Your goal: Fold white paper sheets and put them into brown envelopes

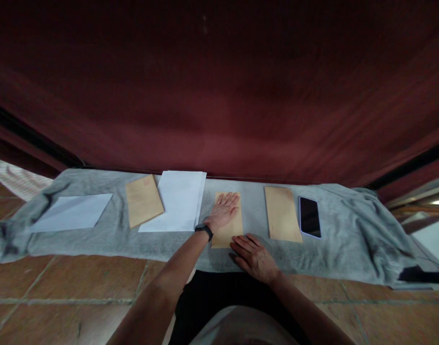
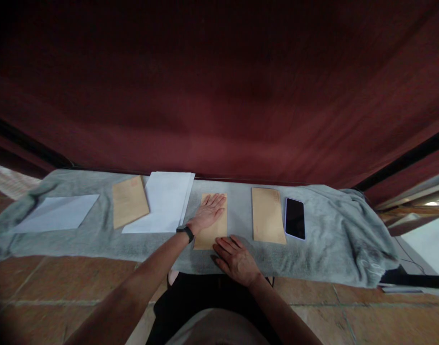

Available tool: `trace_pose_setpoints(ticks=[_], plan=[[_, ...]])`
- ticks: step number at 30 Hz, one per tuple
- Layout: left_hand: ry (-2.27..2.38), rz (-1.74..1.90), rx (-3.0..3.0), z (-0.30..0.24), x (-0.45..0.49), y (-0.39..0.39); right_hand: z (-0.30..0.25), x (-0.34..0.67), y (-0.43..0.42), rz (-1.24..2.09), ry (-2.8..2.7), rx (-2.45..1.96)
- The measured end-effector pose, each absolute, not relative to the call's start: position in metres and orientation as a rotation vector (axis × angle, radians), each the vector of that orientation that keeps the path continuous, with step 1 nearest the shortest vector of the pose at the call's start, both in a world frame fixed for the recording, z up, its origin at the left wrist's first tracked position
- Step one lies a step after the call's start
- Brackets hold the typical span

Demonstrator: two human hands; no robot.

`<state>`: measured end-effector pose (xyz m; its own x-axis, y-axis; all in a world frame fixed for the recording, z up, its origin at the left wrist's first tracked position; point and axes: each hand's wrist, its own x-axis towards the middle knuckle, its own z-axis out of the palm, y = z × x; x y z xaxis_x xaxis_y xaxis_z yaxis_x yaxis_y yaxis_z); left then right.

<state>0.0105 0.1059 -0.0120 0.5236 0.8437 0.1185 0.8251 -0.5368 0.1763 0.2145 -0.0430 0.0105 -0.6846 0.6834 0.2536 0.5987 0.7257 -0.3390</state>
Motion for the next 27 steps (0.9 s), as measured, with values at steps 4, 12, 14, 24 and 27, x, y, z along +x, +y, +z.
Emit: trace_pose_setpoints(ticks=[4, 12, 14, 24, 27], plan=[[1.318, 0.256, 2.706, -0.010, 0.008, 0.097, 0.010, 0.214, -0.043, 0.337, -2.557, -0.995], [1.107, 0.249, 2.756, -0.003, 0.007, 0.060, 0.005, 0.218, -0.044, 0.332, -2.527, -0.984], [1.070, 0.235, 2.756, 0.001, 0.006, 0.050, 0.004, 0.219, -0.044, 0.324, -2.509, -0.982], [0.955, 0.216, 2.761, 0.019, -0.004, 0.001, -0.002, 0.221, -0.046, 0.307, -2.508, -0.987], [0.949, 0.232, 2.783, 0.020, -0.006, -0.007, -0.003, 0.221, -0.046, 0.291, -2.514, -0.992]])
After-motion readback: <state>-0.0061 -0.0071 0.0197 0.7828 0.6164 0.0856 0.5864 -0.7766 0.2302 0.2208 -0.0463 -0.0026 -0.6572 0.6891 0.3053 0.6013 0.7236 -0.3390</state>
